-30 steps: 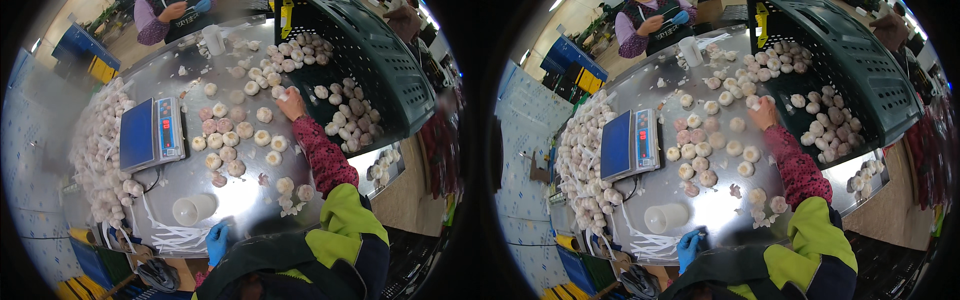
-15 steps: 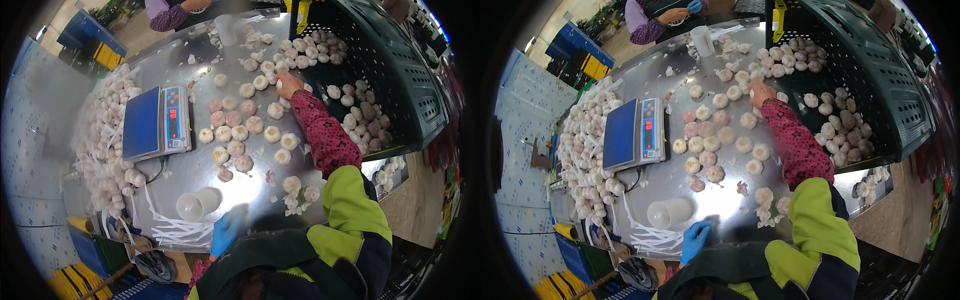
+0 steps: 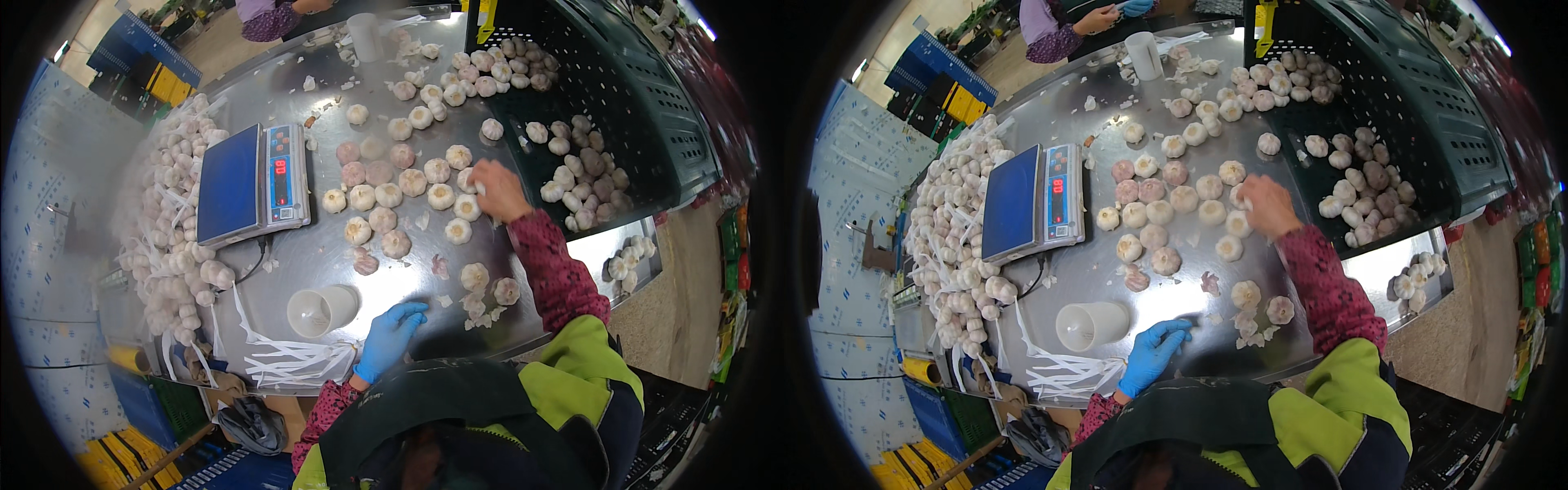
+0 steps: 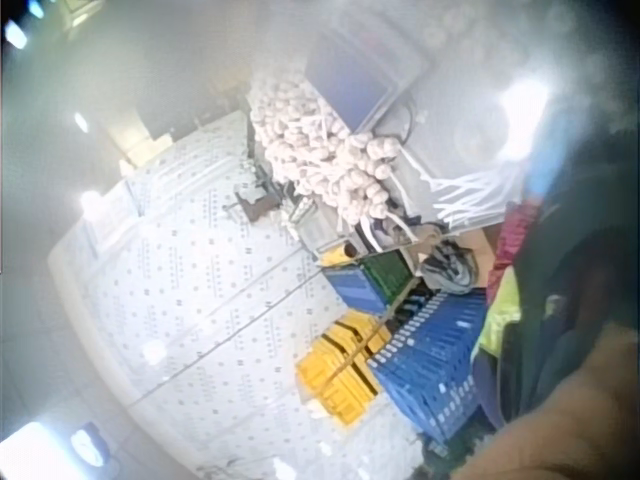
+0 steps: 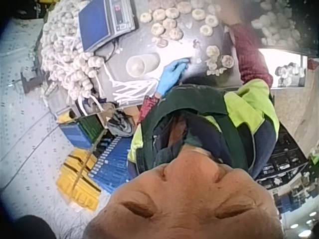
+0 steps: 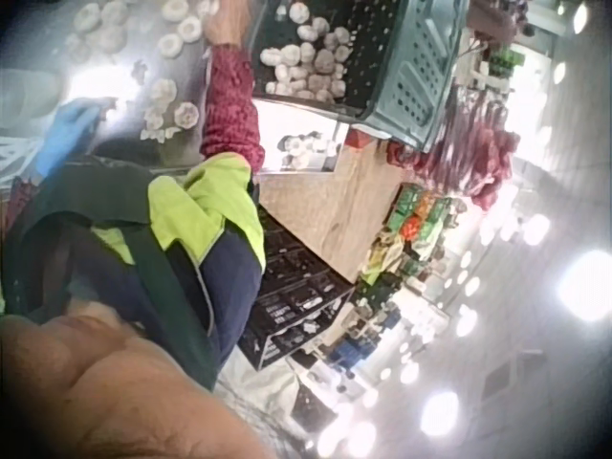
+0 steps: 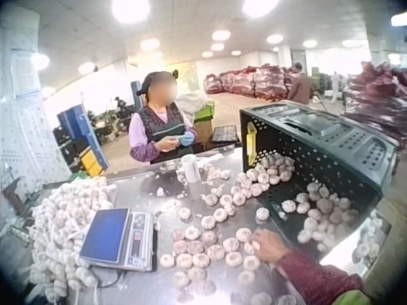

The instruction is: The person strings garlic bulbs onto white plastic ties at a metal work table. They pick up garlic bulbs, thread them onto the ties, and place the finished strings on the table. A digital scale and a roll of ties are visible nearby.

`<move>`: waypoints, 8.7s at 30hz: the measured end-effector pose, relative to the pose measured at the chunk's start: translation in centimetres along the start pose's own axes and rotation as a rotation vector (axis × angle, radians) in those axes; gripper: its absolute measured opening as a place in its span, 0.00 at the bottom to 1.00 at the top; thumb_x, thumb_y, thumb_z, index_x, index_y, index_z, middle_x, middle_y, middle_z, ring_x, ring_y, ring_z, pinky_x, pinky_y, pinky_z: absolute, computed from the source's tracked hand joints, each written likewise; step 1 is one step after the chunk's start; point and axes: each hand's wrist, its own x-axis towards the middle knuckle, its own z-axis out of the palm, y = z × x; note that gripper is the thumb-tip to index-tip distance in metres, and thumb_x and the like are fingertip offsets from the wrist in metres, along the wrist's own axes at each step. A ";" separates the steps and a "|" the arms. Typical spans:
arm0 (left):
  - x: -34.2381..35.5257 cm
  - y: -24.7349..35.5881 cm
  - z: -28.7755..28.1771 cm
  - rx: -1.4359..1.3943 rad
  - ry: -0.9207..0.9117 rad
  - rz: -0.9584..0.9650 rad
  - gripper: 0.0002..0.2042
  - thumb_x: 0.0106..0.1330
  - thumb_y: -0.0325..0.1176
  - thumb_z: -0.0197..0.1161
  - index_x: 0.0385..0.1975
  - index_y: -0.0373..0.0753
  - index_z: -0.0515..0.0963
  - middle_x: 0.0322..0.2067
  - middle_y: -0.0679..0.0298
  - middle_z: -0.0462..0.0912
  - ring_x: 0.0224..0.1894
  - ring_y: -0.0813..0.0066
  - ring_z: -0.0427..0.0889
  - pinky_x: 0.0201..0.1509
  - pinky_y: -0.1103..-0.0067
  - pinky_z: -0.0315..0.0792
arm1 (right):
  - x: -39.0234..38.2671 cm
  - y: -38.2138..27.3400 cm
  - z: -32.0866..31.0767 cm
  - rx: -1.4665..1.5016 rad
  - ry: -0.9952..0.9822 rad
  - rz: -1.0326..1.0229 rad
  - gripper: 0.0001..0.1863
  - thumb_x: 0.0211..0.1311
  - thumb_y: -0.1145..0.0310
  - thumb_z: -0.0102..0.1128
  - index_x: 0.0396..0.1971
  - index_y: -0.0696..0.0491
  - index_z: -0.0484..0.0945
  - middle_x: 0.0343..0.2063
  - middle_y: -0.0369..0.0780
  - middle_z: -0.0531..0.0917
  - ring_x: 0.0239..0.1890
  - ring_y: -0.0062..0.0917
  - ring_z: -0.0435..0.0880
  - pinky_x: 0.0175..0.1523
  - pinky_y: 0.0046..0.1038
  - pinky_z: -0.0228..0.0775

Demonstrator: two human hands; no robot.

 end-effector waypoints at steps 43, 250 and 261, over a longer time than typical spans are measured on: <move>-5.2 2.4 -11.2 0.888 0.594 0.448 0.38 0.67 0.44 0.66 0.73 0.36 0.57 0.72 0.50 0.61 0.78 0.52 0.49 0.80 0.59 0.33 | -3.6 -28.6 0.7 0.851 -0.129 0.000 0.33 0.62 0.63 0.69 0.64 0.52 0.65 0.57 0.44 0.74 0.53 0.32 0.76 0.57 0.33 0.70; -7.3 -3.6 -4.6 0.265 0.525 0.415 0.09 0.61 0.31 0.71 0.39 0.43 0.82 0.53 0.60 0.76 0.58 0.63 0.74 0.55 0.70 0.73 | -10.3 -29.5 -6.2 0.557 0.493 -0.271 0.04 0.52 0.80 0.67 0.28 0.56 0.82 0.33 0.39 0.82 0.42 0.36 0.74 0.52 0.36 0.64; -16.6 -2.3 -24.0 -0.639 1.007 0.342 0.06 0.73 0.31 0.59 0.45 0.41 0.75 0.39 0.68 0.78 0.43 0.73 0.80 0.49 0.70 0.80 | -10.4 -28.3 -0.2 0.875 0.221 0.213 0.08 0.70 0.74 0.55 0.36 0.61 0.82 0.34 0.39 0.81 0.39 0.24 0.79 0.47 0.24 0.69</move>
